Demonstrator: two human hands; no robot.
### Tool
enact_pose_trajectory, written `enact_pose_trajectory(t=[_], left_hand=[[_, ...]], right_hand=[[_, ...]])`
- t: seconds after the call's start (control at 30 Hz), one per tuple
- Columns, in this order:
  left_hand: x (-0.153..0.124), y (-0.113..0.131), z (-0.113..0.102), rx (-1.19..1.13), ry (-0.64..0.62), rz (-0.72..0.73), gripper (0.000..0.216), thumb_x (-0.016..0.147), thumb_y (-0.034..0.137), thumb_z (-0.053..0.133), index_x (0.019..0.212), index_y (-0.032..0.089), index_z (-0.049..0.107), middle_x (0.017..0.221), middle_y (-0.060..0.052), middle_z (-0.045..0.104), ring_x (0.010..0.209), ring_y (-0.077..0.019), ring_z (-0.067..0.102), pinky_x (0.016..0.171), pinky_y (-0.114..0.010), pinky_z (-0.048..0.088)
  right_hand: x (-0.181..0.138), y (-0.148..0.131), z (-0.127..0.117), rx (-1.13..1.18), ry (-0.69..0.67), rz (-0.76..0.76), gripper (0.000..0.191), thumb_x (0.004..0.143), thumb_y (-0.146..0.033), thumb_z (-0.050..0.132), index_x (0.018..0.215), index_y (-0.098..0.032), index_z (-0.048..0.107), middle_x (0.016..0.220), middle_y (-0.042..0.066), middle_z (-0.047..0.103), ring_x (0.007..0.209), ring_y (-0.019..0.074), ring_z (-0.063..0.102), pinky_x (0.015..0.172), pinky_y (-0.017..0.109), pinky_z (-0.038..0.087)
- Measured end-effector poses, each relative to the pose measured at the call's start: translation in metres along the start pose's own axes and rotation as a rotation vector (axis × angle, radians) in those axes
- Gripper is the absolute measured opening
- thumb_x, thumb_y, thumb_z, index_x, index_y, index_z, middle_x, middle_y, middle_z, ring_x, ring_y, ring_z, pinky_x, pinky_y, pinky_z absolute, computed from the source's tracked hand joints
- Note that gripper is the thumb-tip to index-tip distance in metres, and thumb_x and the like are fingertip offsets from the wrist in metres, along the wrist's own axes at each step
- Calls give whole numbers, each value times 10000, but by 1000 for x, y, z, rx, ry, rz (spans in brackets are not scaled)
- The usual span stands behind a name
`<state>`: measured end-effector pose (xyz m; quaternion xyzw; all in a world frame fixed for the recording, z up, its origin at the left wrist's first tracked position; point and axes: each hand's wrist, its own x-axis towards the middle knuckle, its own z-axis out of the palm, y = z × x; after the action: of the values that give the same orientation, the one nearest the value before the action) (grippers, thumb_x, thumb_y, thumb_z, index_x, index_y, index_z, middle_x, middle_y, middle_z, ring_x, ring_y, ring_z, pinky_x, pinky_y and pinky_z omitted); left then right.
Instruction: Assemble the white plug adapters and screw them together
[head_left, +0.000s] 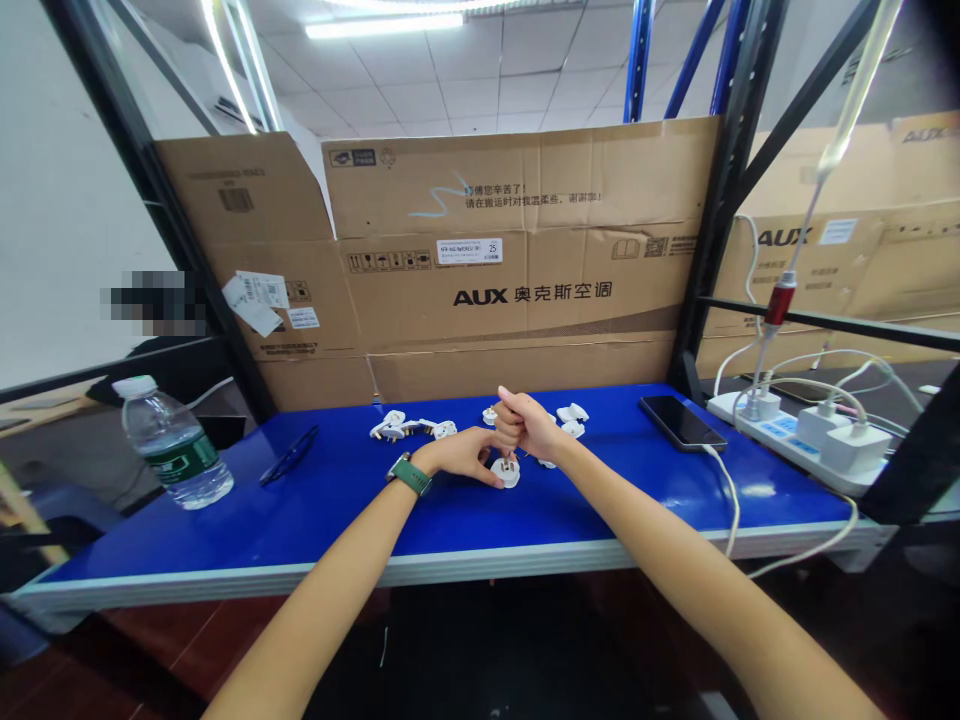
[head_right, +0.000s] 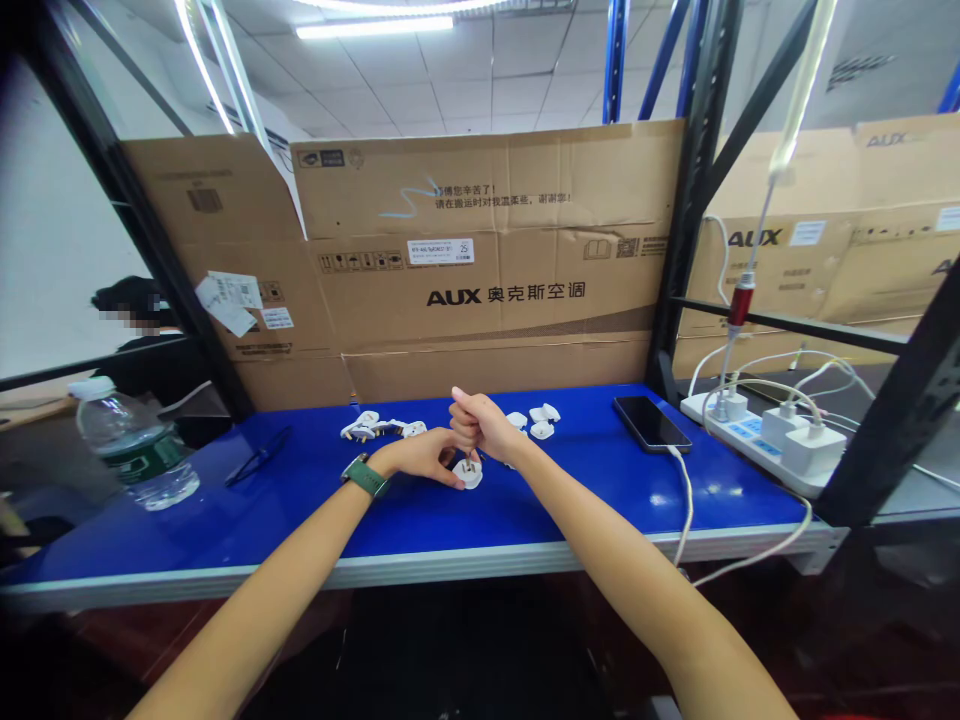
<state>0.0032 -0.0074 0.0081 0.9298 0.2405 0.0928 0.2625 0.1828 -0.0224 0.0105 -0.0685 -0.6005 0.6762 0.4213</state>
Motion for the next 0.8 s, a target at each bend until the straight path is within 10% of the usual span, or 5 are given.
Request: enact_pose_trajectory(t=[0.8], left_hand=[[0,0,1,47,26,5,493,709,469,815,1076,156,711,707,16,569,603,-110,459,586,-229,374]], right_hand=[[2,1,6,-61,68,-52,605,917,-592,576,554,-222,265,465,-99,186,413,58,135,415,230,156]])
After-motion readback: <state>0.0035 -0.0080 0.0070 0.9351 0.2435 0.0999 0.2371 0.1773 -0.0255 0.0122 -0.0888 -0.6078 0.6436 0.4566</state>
